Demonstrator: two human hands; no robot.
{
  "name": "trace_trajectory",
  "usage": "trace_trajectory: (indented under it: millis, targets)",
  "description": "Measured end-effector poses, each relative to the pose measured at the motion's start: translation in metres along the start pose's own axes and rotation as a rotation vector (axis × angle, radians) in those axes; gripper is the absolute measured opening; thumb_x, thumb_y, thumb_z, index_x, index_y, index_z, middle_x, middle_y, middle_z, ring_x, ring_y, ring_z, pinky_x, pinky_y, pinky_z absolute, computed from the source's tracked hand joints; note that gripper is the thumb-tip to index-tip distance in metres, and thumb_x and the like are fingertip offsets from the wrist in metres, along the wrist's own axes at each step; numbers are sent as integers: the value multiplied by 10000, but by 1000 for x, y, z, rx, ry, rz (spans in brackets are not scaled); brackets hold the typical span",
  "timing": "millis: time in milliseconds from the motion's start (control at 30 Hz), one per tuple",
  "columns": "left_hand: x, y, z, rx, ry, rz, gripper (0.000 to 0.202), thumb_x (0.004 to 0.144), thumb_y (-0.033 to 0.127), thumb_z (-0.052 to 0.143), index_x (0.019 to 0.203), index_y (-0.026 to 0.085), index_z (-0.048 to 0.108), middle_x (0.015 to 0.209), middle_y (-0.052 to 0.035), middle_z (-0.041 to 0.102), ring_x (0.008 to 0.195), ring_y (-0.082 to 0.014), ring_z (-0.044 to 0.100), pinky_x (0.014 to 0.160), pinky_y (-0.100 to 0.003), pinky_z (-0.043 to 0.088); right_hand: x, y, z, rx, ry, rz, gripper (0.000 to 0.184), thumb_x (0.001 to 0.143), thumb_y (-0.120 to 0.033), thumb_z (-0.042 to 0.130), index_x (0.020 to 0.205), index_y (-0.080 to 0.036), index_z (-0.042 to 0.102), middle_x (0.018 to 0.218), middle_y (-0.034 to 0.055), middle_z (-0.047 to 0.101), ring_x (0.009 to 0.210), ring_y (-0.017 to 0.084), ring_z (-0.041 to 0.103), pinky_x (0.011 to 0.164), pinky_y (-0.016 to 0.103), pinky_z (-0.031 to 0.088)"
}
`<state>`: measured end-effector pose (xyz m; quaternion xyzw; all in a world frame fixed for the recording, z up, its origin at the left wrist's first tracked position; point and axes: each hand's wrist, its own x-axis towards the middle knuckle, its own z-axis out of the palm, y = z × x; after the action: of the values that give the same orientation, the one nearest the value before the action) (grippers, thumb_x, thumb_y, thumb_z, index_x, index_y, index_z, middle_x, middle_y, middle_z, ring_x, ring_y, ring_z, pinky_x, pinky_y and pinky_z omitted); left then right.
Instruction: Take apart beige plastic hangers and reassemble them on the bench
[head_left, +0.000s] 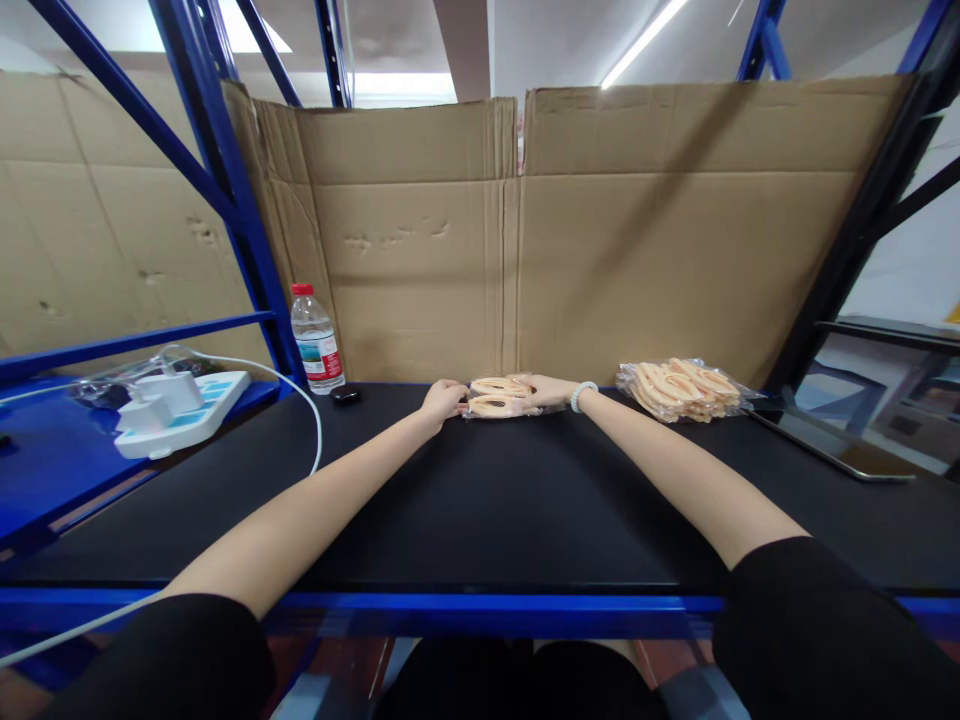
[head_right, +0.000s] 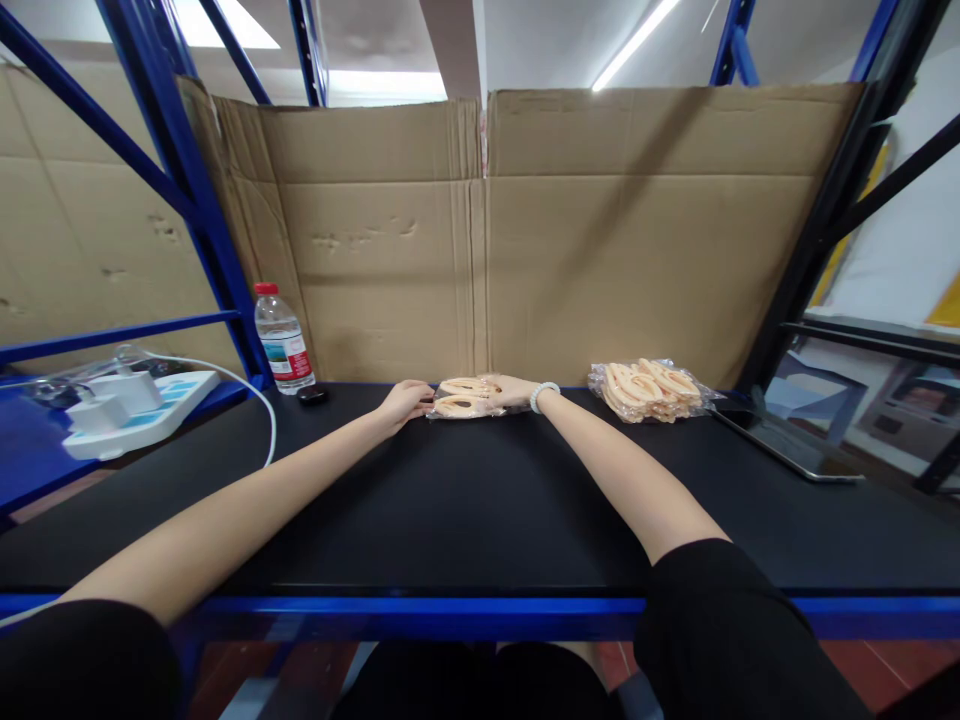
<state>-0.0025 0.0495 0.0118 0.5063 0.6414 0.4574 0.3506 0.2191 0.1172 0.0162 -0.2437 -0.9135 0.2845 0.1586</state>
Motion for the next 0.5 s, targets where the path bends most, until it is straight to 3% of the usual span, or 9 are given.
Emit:
trace_trajectory:
  millis: [100,233,367,500]
  targets:
    - [9,11,2,-50,-56,-133,235,905,286,561,1061,111,583,975,-69,628,787,-145,624,684,-303,545,7,-2,2,20,-44,-22,729,653,-353,716,1321,-195,474,1305,72,569,1180,241,532,1009,341,409]
    - [22,22,11,-114,-57,-241,320,906,317,560,1170,137,549,1146,-95,580,967,-203,601,808,-397,530,15,-1,4,-19,-23,14,623,576,-333,756,1150,-187,564,1153,69,639,1054,255,584,939,375,449]
    - [29,29,20,-213,-46,-252,336,906,320,558,1191,144,540,1181,-101,566,1002,-215,591,836,-417,520,14,1,5,-54,6,29,540,554,-325,771,1035,-180,573,1039,60,651,938,239,599,869,390,477]
    - [31,36,24,-317,-25,-191,325,902,309,567,1172,128,548,1149,-103,579,969,-204,602,810,-394,530,13,-1,5,-29,31,0,617,538,-279,778,1094,-164,536,1065,62,637,965,230,594,869,374,486]
